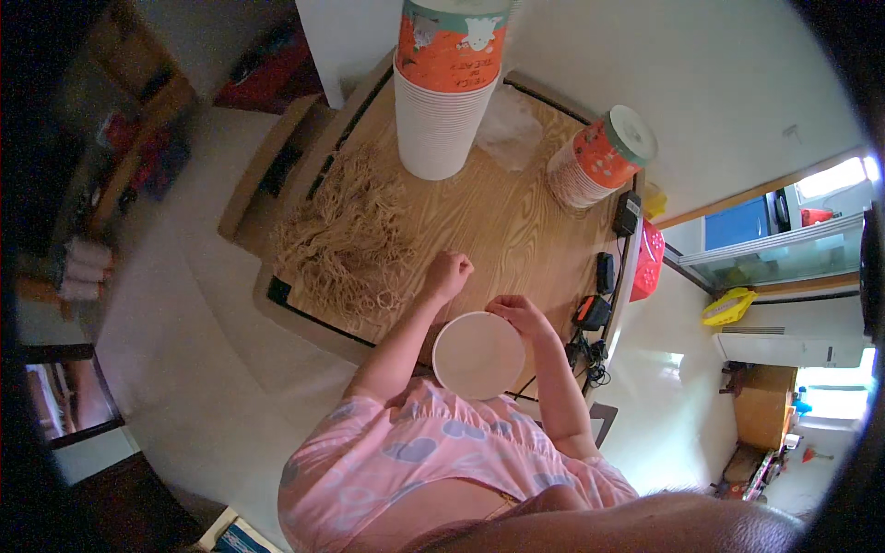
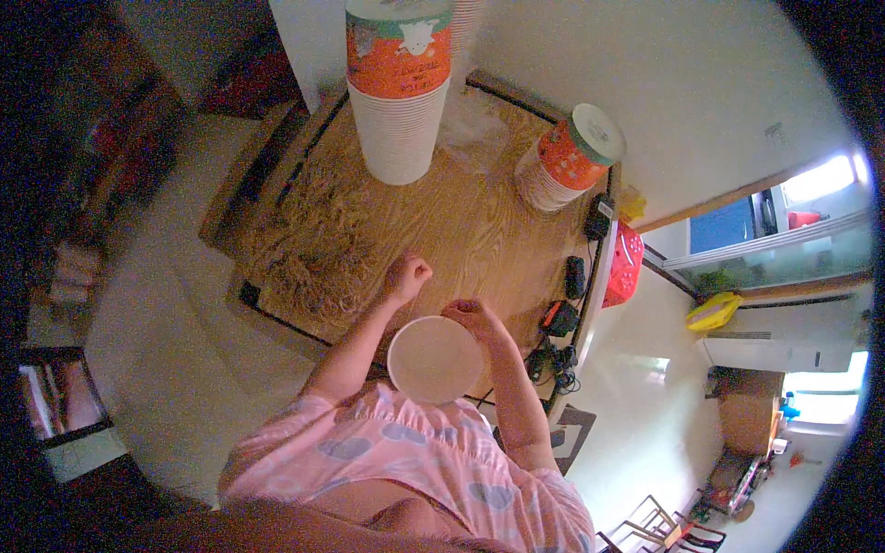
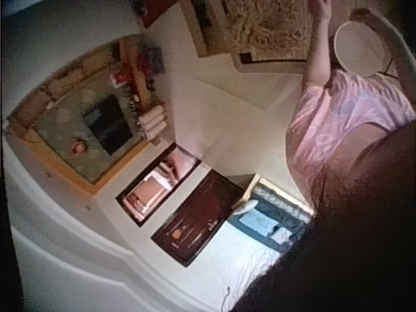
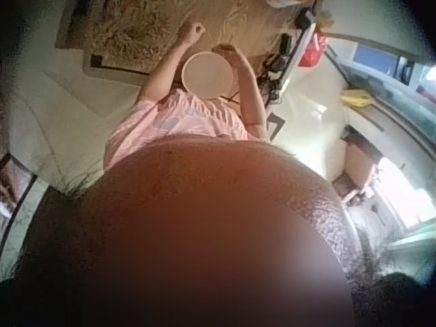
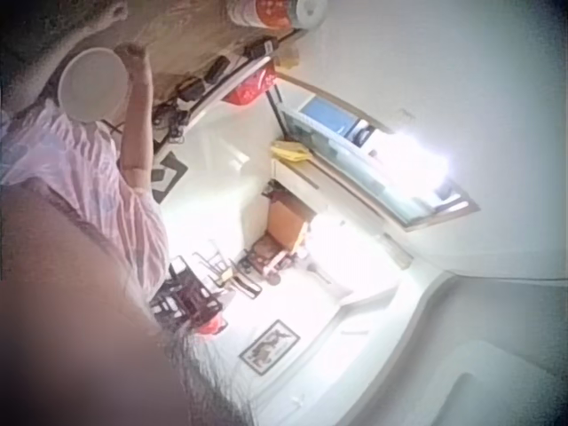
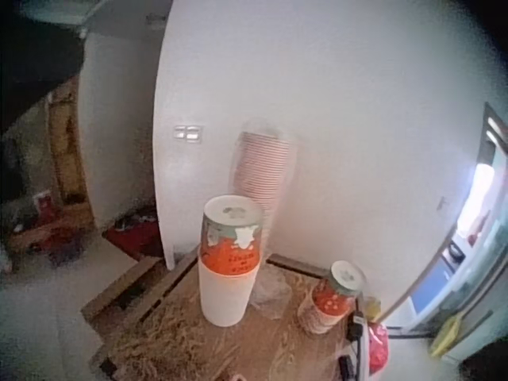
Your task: Unravelling a tangled mass of brown packaging filler and placing individual strands into a paper cup.
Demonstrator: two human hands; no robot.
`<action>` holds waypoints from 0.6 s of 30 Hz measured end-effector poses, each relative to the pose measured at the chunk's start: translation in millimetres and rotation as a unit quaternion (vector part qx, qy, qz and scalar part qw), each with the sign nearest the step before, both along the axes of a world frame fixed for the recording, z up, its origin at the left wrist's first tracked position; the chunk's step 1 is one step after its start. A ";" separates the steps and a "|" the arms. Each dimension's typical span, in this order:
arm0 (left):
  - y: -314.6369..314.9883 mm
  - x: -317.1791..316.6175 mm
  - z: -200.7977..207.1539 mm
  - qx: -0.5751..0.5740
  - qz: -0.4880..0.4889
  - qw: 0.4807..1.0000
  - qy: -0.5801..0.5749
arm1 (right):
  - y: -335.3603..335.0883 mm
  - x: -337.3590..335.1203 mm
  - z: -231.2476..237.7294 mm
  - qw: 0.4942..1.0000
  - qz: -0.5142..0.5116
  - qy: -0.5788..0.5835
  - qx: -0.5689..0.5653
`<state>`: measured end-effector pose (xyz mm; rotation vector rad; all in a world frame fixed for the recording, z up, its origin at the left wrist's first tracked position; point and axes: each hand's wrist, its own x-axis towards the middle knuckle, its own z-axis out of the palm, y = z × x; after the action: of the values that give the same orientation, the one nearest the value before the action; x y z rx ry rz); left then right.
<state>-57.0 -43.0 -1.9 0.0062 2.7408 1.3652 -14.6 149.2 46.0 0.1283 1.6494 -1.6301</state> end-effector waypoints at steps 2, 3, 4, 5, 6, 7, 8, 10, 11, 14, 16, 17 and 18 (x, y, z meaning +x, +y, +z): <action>-5.2 4.7 -4.7 0.019 -0.123 0.985 0.120 | -2.7 3.9 1.5 0.999 -0.014 0.017 0.029; -4.1 7.5 -5.9 0.018 -0.122 0.985 0.118 | -5.9 6.5 5.0 0.997 -0.027 0.033 0.060; -1.2 9.8 -6.9 0.114 -0.202 0.968 0.095 | -8.2 8.4 9.0 0.997 -0.026 0.031 0.058; 0.4 13.1 -8.1 0.208 -0.277 0.935 0.071 | -10.4 10.1 13.5 0.996 -0.037 0.043 0.064; 3.9 17.3 -6.0 0.206 -0.288 0.933 0.061 | -9.7 10.8 16.2 0.994 -0.053 0.057 0.072; 5.5 18.6 -4.0 0.207 -0.291 0.932 0.060 | -8.7 11.2 14.3 0.994 -0.056 0.056 0.072; 6.6 19.4 -1.8 0.225 -0.286 0.930 -0.045 | -7.7 11.8 11.1 0.992 -0.063 0.079 0.074; 6.6 23.3 -1.0 0.239 -0.277 0.918 -0.152 | -8.3 15.6 10.7 0.990 -0.070 0.100 0.076; 6.8 24.8 -2.0 0.298 -0.236 0.908 -0.176 | -7.9 17.8 11.2 0.987 -0.089 0.112 0.071; 8.4 31.1 -8.4 0.361 -0.166 0.890 -0.223 | -17.6 25.9 29.0 0.979 -0.095 0.166 0.071; 10.4 32.5 -16.3 0.367 -0.139 0.888 -0.241 | -20.5 29.8 36.4 0.970 -0.080 0.216 0.077; 11.3 32.2 -22.7 0.380 -0.121 0.888 -0.228 | -20.7 31.1 36.8 0.961 -0.061 0.239 0.127; 13.7 30.4 -17.7 0.394 -0.106 0.887 -0.216 | -20.9 31.1 40.8 0.948 -0.045 0.262 0.178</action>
<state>-26.6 -29.3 -19.5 0.0440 1.6366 1.9997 16.6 128.3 86.8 -0.0574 2.3703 -1.4940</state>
